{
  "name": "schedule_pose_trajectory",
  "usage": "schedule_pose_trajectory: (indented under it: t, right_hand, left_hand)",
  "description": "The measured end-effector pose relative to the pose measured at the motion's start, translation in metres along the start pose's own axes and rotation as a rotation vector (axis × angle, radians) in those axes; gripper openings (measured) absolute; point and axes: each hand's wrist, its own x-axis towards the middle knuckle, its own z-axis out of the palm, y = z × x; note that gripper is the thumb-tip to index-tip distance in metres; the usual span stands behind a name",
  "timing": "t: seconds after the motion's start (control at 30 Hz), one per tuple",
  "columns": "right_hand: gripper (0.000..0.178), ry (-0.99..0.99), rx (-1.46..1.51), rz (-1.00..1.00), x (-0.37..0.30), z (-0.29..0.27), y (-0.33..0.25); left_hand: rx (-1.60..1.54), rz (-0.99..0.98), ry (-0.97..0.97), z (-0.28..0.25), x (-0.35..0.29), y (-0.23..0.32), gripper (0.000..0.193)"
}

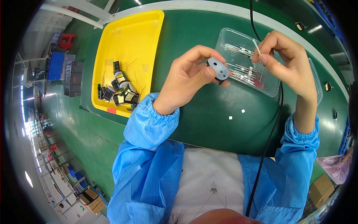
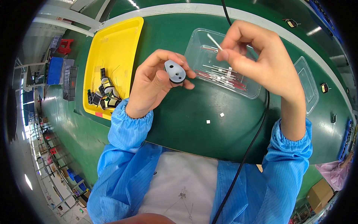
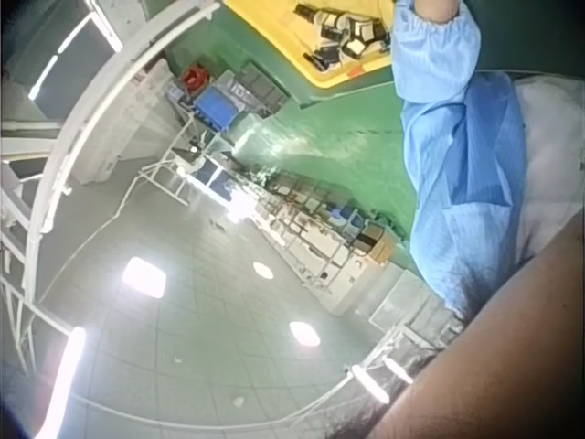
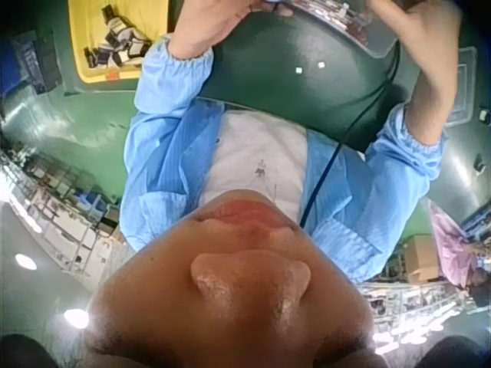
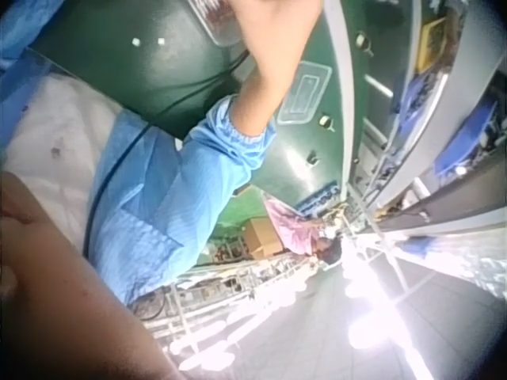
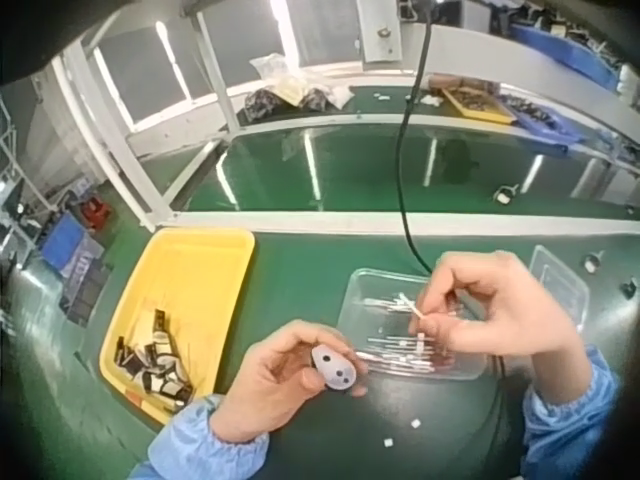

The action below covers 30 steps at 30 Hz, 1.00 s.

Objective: The person assembles electronic components by inserting connector pins from a component tray into a plastic housing using a pin insertion tool.

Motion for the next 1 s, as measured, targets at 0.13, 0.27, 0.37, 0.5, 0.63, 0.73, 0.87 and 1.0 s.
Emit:
schedule_pose_trajectory:
  t: [0.13, 0.27, 0.37, 0.5, 0.63, 0.73, 0.87, 1.0]
  right_hand:
    - [0.012, 0.035, 0.402, 0.044, -0.001, 0.012, -0.007]
    - [0.017, 0.010, 0.458, 0.074, 0.000, 0.015, -0.010]
    - [0.018, -0.035, 0.489, 0.068, -0.002, 0.014, -0.005]
    - [0.018, -0.014, 0.609, 0.100, -0.003, 0.015, -0.005]
    - [0.020, 0.006, 0.732, 0.095, -0.004, 0.014, -0.006]
    - [0.021, 0.004, 0.765, 0.115, -0.007, 0.011, -0.010]
    - [0.021, 0.016, 0.771, 0.095, -0.010, 0.012, -0.015]
    - [0.024, 0.079, 0.755, 0.018, -0.010, 0.016, -0.016]
  left_hand:
    - [0.005, -0.071, -0.027, 0.000, -0.001, 0.006, 0.049]
    - [0.018, -0.053, -0.001, 0.000, -0.001, 0.004, 0.049]
    - [0.032, -0.028, 0.013, 0.002, -0.001, 0.002, 0.047]
    - [-0.028, -0.038, 0.008, 0.005, -0.001, 0.003, 0.041]
    - [0.017, 0.013, -0.012, 0.005, -0.001, 0.003, 0.037]
    - [0.090, 0.034, -0.002, 0.006, -0.001, 0.001, 0.035]
    - [0.060, 0.067, 0.001, 0.007, -0.002, -0.004, 0.035]
    - [0.089, 0.122, -0.006, 0.008, -0.002, -0.004, 0.038]
